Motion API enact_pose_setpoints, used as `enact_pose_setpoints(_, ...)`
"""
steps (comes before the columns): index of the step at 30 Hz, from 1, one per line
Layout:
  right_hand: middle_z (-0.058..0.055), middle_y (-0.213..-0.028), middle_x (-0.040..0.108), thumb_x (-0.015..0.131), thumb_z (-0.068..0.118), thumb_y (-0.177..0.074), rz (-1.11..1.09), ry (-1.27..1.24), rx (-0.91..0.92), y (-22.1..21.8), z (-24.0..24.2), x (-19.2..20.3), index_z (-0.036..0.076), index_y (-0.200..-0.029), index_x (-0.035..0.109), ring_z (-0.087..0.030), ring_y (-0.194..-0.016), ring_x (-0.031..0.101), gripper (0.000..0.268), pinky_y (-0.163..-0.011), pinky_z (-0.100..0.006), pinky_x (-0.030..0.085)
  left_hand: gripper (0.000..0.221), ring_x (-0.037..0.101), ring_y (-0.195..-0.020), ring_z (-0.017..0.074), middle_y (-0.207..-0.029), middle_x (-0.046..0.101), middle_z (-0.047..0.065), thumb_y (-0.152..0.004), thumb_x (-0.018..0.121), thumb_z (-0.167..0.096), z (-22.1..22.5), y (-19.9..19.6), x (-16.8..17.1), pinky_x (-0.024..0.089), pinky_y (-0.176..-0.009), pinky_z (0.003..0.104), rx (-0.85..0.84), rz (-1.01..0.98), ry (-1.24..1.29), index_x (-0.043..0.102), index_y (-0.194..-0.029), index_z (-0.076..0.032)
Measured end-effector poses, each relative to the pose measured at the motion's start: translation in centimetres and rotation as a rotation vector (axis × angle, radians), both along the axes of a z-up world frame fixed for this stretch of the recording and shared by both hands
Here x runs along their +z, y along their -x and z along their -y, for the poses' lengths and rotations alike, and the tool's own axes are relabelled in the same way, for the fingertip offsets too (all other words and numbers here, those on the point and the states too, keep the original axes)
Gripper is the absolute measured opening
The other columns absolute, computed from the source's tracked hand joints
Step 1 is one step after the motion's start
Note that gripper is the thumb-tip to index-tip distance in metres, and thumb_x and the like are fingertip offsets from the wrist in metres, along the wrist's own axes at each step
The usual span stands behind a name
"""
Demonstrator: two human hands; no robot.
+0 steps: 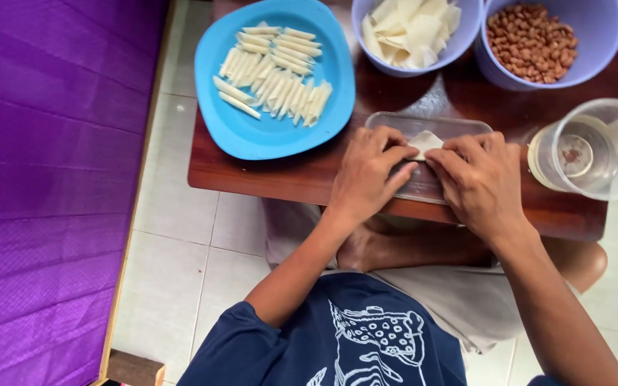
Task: The person is manually assembling nut rolls by placing a peanut and a slice of filling onto a small square wrapper, rolling it up, and placing it on a plate.
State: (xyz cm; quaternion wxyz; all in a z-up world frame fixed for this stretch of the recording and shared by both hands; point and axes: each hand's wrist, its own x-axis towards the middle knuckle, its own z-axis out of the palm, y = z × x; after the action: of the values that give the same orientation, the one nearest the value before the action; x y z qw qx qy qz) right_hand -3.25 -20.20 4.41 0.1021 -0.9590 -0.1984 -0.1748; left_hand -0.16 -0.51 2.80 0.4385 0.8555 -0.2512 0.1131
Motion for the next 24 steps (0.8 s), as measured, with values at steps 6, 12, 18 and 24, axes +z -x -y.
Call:
enact_pose_setpoints(6,0.001,-0.102,0.065,0.07,0.025,-0.107,-0.003,-0.061,-0.014,-0.4,1.0,-1.5,0.022,-0.102,0.076,-0.029,-0.1,0.06,0.008,-0.075,-0.04,0.043,0.015,0.056,-0.102,0.0205,-0.107,0.057,-0.005,-0.094,0.071,-0.032,0.0,-0.6,-2.8,0.047,-0.088,0.035,-0.01,0.065,-0.04,0.073,-0.105,-0.023)
enact_pose_setpoints(12,-0.004,-0.101,0.065,0.075,0.026,-0.098,-0.183,-0.145,-0.005,-1.3,1.8,-1.0,0.019,-0.099,0.078,-0.033,-0.098,0.058,0.007,-0.077,-0.043,0.044,0.012,0.055,-0.102,0.0243,-0.105,0.054,-0.003,-0.095,0.07,-0.034,1.0,-0.6,-2.2,0.046,-0.082,0.038,0.027,0.012,-0.023,0.073,-0.098,-0.023)
enact_pose_setpoints(18,-0.011,-0.102,0.068,0.077,0.024,-0.091,-0.317,-0.311,0.001,-1.6,1.6,0.2,0.016,-0.098,0.079,-0.039,-0.095,0.059,0.012,-0.079,-0.048,0.049,0.015,0.054,-0.103,0.0266,-0.106,0.055,-0.001,-0.094,0.069,-0.034,0.9,-0.6,-1.8,0.045,-0.081,0.04,0.035,0.01,-0.06,0.073,-0.09,-0.02)
enact_pose_setpoints(24,-0.001,-0.106,0.067,0.074,0.015,-0.092,-0.113,-0.056,0.006,-0.7,0.1,1.1,0.014,-0.102,0.078,-0.027,-0.089,0.052,0.011,-0.08,-0.04,0.043,0.01,0.05,-0.103,0.0242,-0.111,0.058,0.003,-0.089,0.073,-0.02,1.0,0.0,0.8,0.043,-0.094,0.037,0.068,-0.076,-0.061,0.077,-0.093,-0.011)
